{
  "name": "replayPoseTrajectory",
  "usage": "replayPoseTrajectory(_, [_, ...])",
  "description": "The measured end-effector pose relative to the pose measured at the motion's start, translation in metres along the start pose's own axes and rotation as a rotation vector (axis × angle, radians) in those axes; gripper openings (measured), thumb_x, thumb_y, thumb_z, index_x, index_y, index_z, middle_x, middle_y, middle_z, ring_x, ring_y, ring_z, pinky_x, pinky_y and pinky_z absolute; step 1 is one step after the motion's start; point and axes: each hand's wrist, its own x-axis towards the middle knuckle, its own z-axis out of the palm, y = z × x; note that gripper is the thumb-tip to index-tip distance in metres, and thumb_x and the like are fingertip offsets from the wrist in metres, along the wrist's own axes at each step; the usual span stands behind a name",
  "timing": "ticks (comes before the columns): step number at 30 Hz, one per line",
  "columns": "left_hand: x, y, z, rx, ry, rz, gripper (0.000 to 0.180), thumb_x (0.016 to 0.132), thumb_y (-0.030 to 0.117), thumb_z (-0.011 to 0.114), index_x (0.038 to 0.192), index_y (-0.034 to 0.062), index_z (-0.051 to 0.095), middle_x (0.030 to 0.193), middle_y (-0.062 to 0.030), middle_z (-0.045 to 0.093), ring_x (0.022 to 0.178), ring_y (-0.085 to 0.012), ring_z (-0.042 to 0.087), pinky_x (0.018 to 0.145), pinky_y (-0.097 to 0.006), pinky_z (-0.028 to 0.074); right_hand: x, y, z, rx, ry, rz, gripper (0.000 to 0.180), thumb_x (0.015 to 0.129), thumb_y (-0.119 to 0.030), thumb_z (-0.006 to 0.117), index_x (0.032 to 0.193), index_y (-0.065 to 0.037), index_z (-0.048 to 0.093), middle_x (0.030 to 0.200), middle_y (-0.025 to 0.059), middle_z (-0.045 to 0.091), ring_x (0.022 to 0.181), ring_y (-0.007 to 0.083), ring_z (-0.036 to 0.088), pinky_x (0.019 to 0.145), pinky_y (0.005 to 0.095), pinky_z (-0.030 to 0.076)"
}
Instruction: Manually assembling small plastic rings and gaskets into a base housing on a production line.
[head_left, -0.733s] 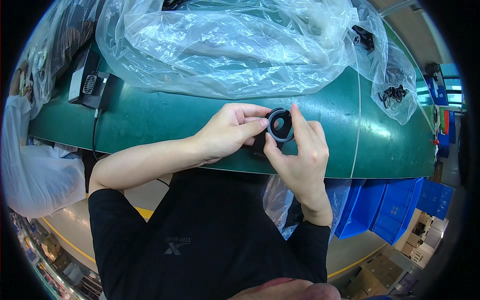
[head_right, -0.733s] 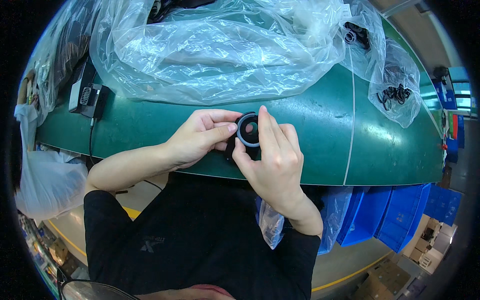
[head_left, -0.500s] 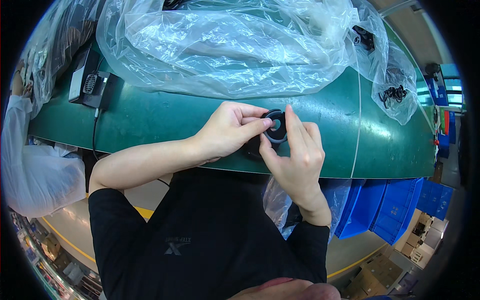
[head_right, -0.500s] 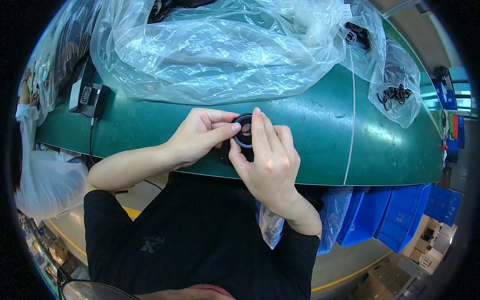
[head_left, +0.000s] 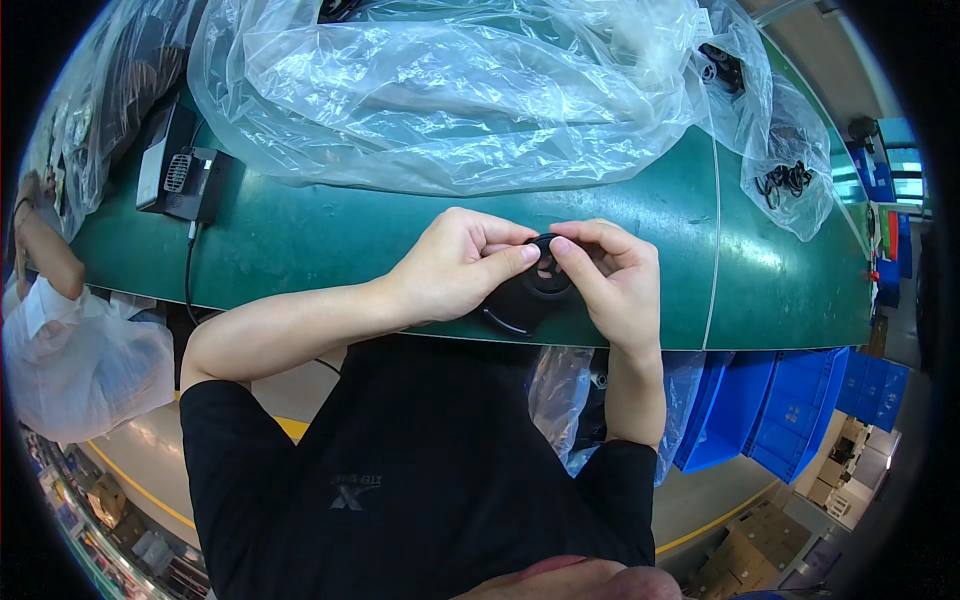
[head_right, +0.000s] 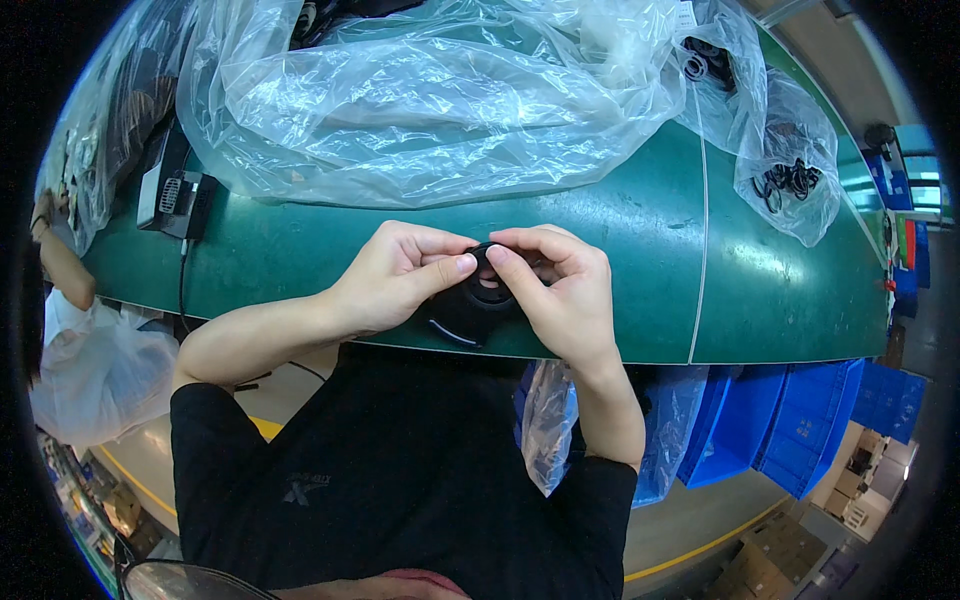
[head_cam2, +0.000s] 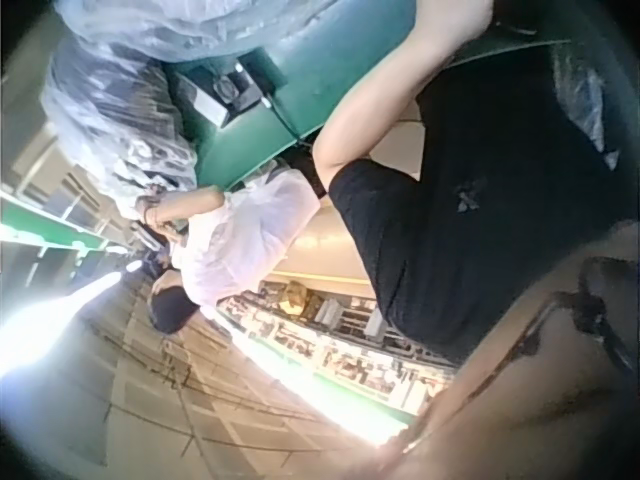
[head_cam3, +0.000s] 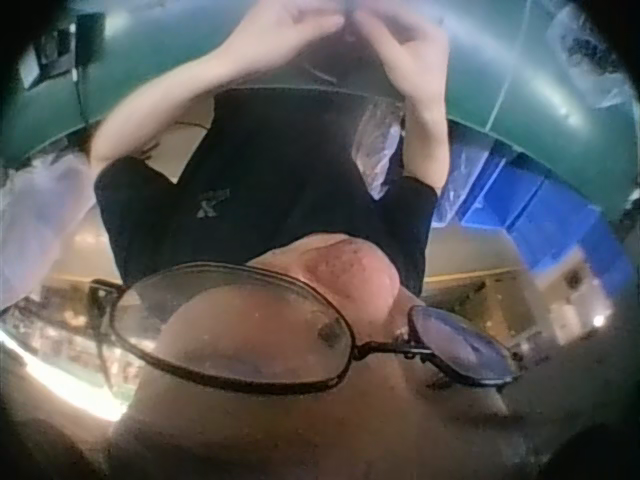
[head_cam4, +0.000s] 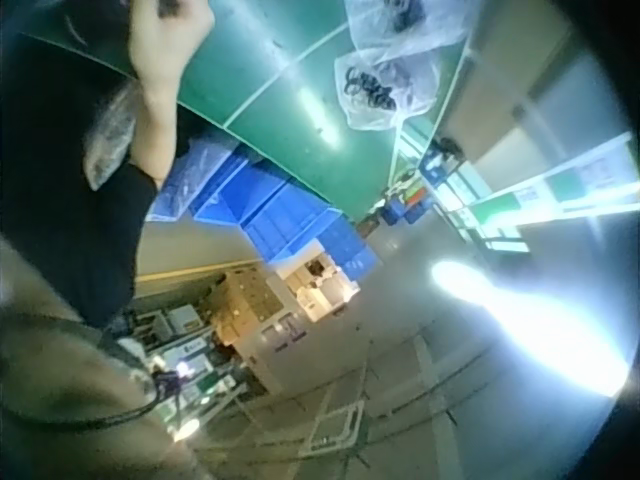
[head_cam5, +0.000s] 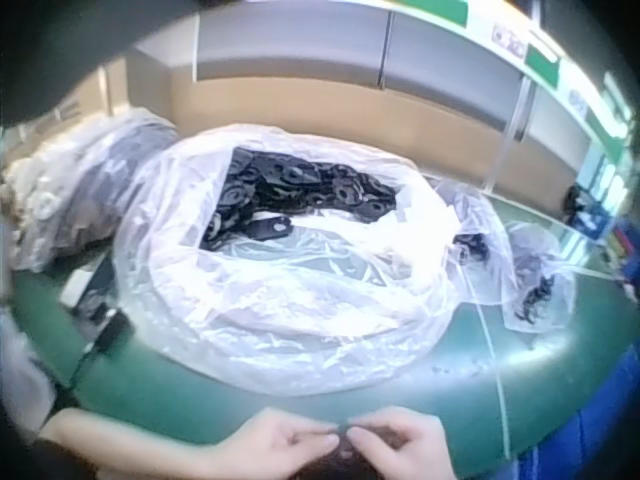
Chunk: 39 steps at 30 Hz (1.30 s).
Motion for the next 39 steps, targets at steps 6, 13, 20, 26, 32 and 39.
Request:
replayPoseTrajectory(6, [-0.002, 0.004, -0.001, 0.033, -0.011, -0.030, 0.023, 0.091, 0.007, 0.053, 0.106, -0.0080, 0.061, 0.093, -0.0080, 0.065, 0.084, -0.0066, 0.056, 0.075, -0.021, 0.046, -0.001, 0.001, 0.000, 0.155, -0.028, 0.106, 0.016, 0.083, 0.000, 0.062, 0.096, 0.008, 0.062, 0.084, 0.0099, 0.064, 0.074, 0.0131, 0.063, 0.068, 0.0222, 0.052])
replayPoseTrajectory(13, [-0.001, 0.002, -0.001, 0.064, -0.028, -0.052, 0.023, 0.091, 0.007, 0.052, 0.107, -0.0069, 0.061, 0.095, -0.0090, 0.065, 0.087, -0.0077, 0.057, 0.078, -0.022, 0.046, 0.000, 0.003, 0.002, 0.102, -0.016, 0.134, 0.014, 0.083, -0.002, 0.063, 0.092, 0.008, 0.063, 0.081, 0.0100, 0.064, 0.073, 0.0115, 0.062, 0.066, 0.0216, 0.052])
replayPoseTrajectory(20, [-0.002, 0.002, -0.001, 0.129, -0.029, -0.024, 0.026, 0.091, 0.012, 0.053, 0.108, -0.0068, 0.059, 0.094, -0.0069, 0.065, 0.086, -0.0068, 0.056, 0.076, -0.022, 0.046, 0.001, 0.002, -0.001, 0.103, -0.004, 0.145, 0.015, 0.083, -0.002, 0.062, 0.094, 0.008, 0.063, 0.085, 0.0090, 0.064, 0.074, 0.0119, 0.062, 0.066, 0.0221, 0.050])
replayPoseTrajectory(26, [0.000, 0.017, 0.001, -0.025, 0.083, -0.056, 0.027, 0.090, 0.013, 0.055, 0.110, -0.0061, 0.055, 0.095, -0.0080, 0.065, 0.082, -0.0058, 0.057, 0.071, -0.021, 0.046, -0.007, 0.003, -0.005, -0.242, 0.155, -0.238, 0.038, 0.075, 0.001, 0.069, 0.111, 0.005, 0.058, 0.100, 0.0105, 0.058, 0.075, 0.0113, 0.058, 0.064, 0.0221, 0.050])
replayPoseTrajectory(32, [0.000, 0.011, 0.000, -0.146, 0.009, -0.004, 0.032, 0.089, 0.011, 0.058, 0.116, -0.0028, 0.048, 0.100, -0.0099, 0.064, 0.087, -0.0092, 0.059, 0.078, -0.022, 0.046, -0.017, 0.001, 0.006, -0.549, 0.202, -0.433, 0.047, 0.069, 0.000, 0.073, 0.113, 0.005, 0.058, 0.093, 0.0139, 0.062, 0.065, 0.0139, 0.056, 0.058, 0.0252, 0.050])
replayPoseTrajectory(39, [0.000, 0.005, 0.000, -0.075, 0.074, 0.071, 0.028, 0.090, 0.008, 0.055, 0.114, -0.0032, 0.048, 0.103, -0.0128, 0.063, 0.091, -0.0091, 0.058, 0.081, -0.022, 0.046, -0.016, 0.002, 0.015, -0.540, 0.223, -0.492, 0.042, 0.071, 0.005, 0.069, 0.112, 0.005, 0.058, 0.108, 0.0190, 0.059, 0.082, 0.0201, 0.062, 0.059, 0.0244, 0.051])
